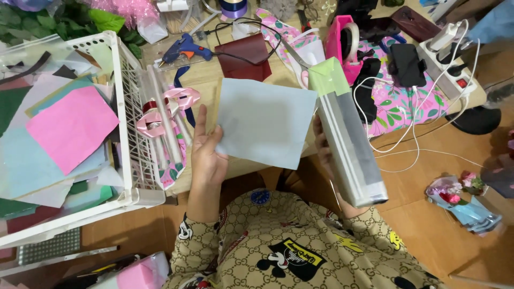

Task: The person wraps a rectangular box with light green paper, folding the edges and securing them with clear tape. They then apply a decorative black ribbon with gold patterns around the wrapped box.

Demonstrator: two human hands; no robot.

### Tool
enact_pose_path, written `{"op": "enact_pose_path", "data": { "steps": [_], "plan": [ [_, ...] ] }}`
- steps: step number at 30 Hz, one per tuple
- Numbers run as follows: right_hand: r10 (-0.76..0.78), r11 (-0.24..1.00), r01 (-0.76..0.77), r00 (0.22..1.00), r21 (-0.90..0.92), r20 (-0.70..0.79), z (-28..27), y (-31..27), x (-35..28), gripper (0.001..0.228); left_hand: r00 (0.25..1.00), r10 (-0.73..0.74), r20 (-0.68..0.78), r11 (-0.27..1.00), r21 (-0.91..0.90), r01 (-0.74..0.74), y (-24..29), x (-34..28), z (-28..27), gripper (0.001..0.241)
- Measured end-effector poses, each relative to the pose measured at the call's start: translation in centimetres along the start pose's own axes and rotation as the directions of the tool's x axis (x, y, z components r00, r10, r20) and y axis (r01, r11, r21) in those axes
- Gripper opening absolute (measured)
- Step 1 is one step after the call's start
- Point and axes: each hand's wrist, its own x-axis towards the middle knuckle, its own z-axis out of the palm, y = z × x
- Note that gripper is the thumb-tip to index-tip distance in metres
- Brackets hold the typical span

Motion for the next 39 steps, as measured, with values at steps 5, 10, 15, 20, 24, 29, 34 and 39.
{"op": "enact_pose_path", "data": {
  "steps": [5,10,15,20,24,29,34,39],
  "plan": [
    [0.039,0.966,-0.046,0.999,0.253,0.033,4.2,3.1,1.8,0.083,0.997,0.078,-0.011,0.996,0.048,-0.077,0.1,0.9,-1.7,0.064],
    [0.081,0.984,-0.095,0.992,0.153,0.095,3.8,-1.9,0.8,0.064,0.979,0.199,-0.046,0.977,0.092,-0.194,1.7,1.2,-4.7,0.062],
    [-0.692,0.014,-0.253,0.696,-0.967,-0.192,4.6,1.0,5.0,0.071,0.944,0.329,-0.004,0.943,0.065,-0.328,2.2,0.5,-4.7,0.06],
    [-0.606,-0.306,-0.221,0.796,-0.926,0.01,3.8,4.2,8.8,0.078,0.939,0.344,-0.001,0.936,0.081,-0.343,2.8,-0.9,-2.7,0.06],
    [-0.397,-0.636,0.016,0.851,-0.772,0.344,4.5,3.2,9.5,0.042,0.941,0.338,0.006,0.936,0.108,-0.336,2.1,-1.4,-3.2,0.061],
    [-0.478,-0.008,-0.04,0.878,-0.999,-0.032,7.4,7.1,10.5,0.035,0.967,0.256,0.015,0.961,0.105,-0.256,-1.1,-0.6,-6.6,0.062],
    [-0.619,0.009,0.036,0.785,-0.999,0.023,8.6,5.9,10.6,0.012,0.959,0.271,0.077,0.932,0.227,-0.282,-0.4,-0.6,-2.2,0.067],
    [0.019,-0.817,0.449,0.648,-0.362,0.761,15.0,6.0,9.2,0.016,0.841,0.529,0.114,0.655,0.575,-0.49,-3.1,-2.4,-0.1,0.052]
  ]
}}
